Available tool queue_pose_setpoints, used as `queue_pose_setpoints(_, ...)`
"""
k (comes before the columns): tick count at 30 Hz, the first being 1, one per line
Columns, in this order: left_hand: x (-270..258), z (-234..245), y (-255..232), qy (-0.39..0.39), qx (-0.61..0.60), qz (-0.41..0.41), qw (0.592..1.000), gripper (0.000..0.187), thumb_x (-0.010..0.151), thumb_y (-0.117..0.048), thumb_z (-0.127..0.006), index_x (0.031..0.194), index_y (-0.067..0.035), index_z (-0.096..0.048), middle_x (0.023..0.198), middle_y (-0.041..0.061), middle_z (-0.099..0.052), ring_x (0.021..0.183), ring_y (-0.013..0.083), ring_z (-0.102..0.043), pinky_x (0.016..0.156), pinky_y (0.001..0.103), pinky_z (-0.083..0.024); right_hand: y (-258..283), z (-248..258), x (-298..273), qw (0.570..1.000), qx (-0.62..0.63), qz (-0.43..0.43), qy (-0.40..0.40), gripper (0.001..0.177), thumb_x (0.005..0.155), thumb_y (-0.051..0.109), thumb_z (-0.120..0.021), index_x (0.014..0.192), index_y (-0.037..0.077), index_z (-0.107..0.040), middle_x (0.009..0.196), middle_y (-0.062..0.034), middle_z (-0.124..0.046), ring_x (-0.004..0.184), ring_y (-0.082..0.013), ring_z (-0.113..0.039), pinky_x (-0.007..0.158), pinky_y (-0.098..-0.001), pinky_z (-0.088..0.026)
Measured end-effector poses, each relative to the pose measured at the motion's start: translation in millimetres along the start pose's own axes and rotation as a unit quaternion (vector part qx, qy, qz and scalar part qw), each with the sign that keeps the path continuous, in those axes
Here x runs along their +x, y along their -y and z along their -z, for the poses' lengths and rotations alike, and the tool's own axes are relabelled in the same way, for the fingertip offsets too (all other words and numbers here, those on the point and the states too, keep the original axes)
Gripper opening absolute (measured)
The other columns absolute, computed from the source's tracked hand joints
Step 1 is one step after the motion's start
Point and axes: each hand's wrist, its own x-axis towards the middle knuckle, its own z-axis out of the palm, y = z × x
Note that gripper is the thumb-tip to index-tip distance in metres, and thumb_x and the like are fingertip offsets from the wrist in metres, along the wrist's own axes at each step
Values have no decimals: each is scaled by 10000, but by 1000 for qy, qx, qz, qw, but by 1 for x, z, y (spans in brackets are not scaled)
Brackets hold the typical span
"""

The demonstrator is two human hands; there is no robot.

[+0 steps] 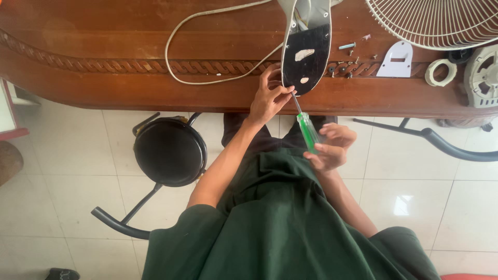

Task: The person removes a black plastic cover from the base of an electric fan using a screwdriver, then unscrews and removes a yellow internal component from the fan base. The cover and component are placed on the table.

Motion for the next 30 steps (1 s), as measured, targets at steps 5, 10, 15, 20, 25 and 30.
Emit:
queue_pose_setpoints(5,3,4,-3,6,-9,-9,1000,185,886,-76,-868,972,-119,-710,1544,135,-346,1372,325,-554,998,354,-586,7,0,11,1000,-13,5,6,266,928,337,-785,1009,127,-644,1006,-78,-541,939,-266,-599,840,-392,-542)
queue_pose_setpoints(10,4,3,-4,7,-10,-18,1000,197,881,-67,-871,982,-109,-707,1544,136,-334,1377,334,-551,1010,356,-581,9,1,16,1000,-17,-5,12,293,977,331,-731,1084,72,-648,1051,-113,-578,980,-321,-650,812,-397,-571)
queue_pose_setpoints(15,3,6,-4,12,-5,-16,1000,213,859,-53,-867,999,-117,-720,1546,140,-329,1380,345,-543,1026,373,-571,3,0,22,999,24,28,23,265,1011,259,-688,1143,68,-559,1046,-133,-604,972,-329,-658,817,-439,-553)
queue_pose_setpoints(20,3,5,-3,9,-5,-14,1000,214,865,-52,-863,1006,-120,-716,1550,141,-327,1386,341,-546,1029,370,-572,-2,-4,20,999,29,23,6,215,1043,275,-614,1082,109,-483,1056,-136,-656,993,-327,-691,852,-443,-540)
queue_pose_setpoints(25,2,4,-2,13,3,-16,1000,216,858,-62,-866,1004,-120,-718,1541,145,-325,1383,349,-535,1027,371,-568,-8,0,20,999,35,34,-12,185,1055,282,-583,1077,136,-473,1057,-132,-666,998,-312,-697,867,-442,-550)
queue_pose_setpoints(30,3,3,-1,11,-2,-18,1000,206,875,-58,-860,1004,-118,-712,1546,140,-326,1387,345,-540,1029,367,-571,-5,0,15,998,37,43,-25,261,958,320,-749,1041,173,-549,1117,-122,-521,1061,-273,-586,920,-414,-504)
